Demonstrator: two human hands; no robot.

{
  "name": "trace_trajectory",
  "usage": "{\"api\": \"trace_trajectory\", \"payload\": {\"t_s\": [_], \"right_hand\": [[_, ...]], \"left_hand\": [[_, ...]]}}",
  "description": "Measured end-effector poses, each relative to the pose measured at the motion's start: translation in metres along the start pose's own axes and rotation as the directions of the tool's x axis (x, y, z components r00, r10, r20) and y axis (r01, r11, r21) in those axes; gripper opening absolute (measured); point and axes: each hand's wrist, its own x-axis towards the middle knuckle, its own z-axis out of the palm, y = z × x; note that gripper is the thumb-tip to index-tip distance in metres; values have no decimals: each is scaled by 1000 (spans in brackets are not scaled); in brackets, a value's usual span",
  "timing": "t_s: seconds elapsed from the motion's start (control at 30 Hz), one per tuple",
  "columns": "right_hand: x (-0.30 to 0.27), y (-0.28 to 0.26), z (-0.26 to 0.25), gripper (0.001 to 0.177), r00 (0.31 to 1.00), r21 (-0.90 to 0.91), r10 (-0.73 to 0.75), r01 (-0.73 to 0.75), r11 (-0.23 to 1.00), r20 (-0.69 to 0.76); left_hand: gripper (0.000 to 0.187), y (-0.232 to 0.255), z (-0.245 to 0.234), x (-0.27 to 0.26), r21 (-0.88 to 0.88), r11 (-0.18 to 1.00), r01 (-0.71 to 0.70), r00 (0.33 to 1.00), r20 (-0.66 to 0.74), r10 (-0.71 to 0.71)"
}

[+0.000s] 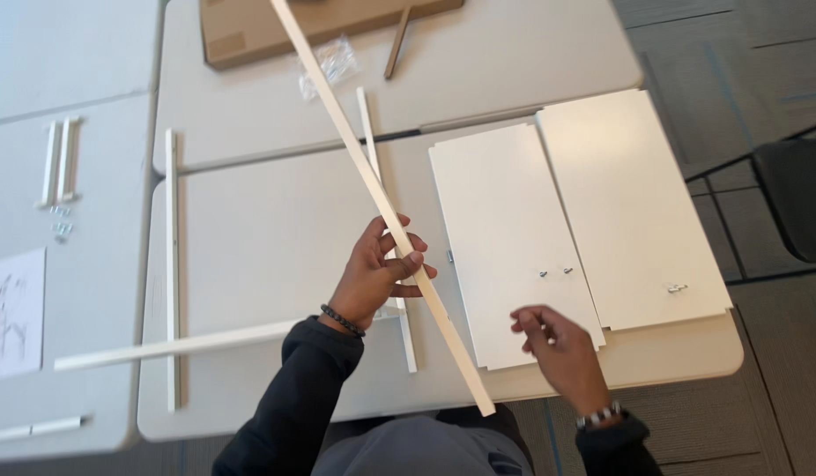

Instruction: The person assembles a white shelving unit by inserting cam bolts into pre-drilled holes on white panels and connecting vertical and horizontal supports. The person follows an instruction manual laid out on the table and secures the frame with cam bolts.

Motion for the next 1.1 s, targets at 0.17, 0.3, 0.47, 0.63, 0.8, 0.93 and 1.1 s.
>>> {"api": "trace_trajectory", "payload": {"t_s": [0.17,0.3,0.47,0.63,0.8,0.93,1.1], "right_hand": [[112,28,33,28,957,-34,-284,287,957,62],[184,9,84,36,871,-449,-458,486,750,177],[236,-1,122,41,805,-788,-486,526,321,339],[270,15,142,24,720,-816,-528,572,84,450],[275,24,146,20,672,-819,-608,570,60,423],[268,34,143,17,626,-770,-596,638,22,502],[256,43,150,22,611,-702,-644,695,157,461]], "left_hand": [[55,-28,-2,11,-70,991,-117,992,-58,113],[52,-27,-2,2,-52,993,-110,987,-125,102],[54,-32,-3,-14,-101,989,-109,976,-198,87],[56,-33,-6,-24,-111,988,-103,968,-240,74],[53,-35,-10,-30,-99,989,-110,968,-237,84],[54,-33,-14,-31,-86,990,-110,970,-226,88],[53,-35,-17,-28,-102,988,-113,977,-191,92]]}}
